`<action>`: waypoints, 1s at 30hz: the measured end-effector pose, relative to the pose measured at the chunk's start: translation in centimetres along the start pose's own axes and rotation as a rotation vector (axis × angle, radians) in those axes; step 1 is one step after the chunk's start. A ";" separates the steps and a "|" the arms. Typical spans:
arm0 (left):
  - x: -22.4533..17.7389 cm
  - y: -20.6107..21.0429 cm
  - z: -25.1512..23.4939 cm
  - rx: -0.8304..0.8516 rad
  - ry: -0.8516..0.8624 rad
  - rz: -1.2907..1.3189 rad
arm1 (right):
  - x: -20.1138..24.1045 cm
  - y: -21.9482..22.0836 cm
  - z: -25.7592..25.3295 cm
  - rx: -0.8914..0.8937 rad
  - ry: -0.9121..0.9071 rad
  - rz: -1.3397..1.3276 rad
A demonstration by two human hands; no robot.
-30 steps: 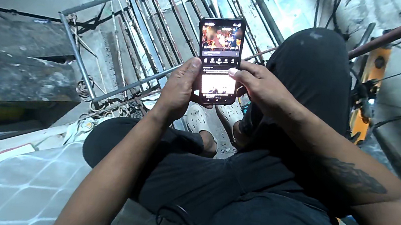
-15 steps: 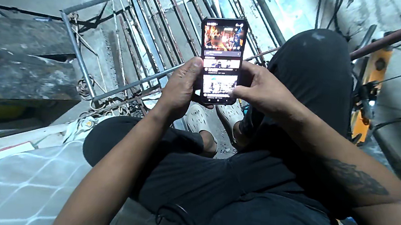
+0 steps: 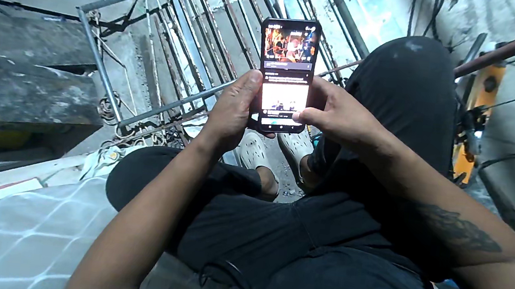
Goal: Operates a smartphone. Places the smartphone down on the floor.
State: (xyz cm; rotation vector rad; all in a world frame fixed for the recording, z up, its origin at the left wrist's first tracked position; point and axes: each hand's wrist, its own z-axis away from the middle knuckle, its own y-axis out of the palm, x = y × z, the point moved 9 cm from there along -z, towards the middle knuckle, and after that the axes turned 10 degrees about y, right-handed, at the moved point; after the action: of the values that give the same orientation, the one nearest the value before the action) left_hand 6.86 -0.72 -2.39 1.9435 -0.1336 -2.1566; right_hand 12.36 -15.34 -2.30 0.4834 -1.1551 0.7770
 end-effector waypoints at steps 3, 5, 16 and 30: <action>0.0 0.0 0.0 0.005 -0.002 -0.004 | 0.0 0.0 0.0 -0.004 -0.005 -0.008; 0.0 0.0 0.0 -0.001 -0.002 -0.004 | 0.0 0.1 -0.1 0.009 -0.018 -0.022; -0.2 0.2 0.0 -0.001 0.001 -0.004 | 0.4 0.0 0.1 -0.016 -0.033 -0.035; -0.1 0.0 -0.1 -0.009 -0.003 0.001 | 0.5 -0.2 0.3 -0.033 -0.027 -0.041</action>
State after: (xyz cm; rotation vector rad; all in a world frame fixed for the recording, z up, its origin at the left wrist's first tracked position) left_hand 6.92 -0.72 -2.34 1.9353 -0.1258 -2.1557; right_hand 12.44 -15.55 -1.71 0.4901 -1.1777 0.7171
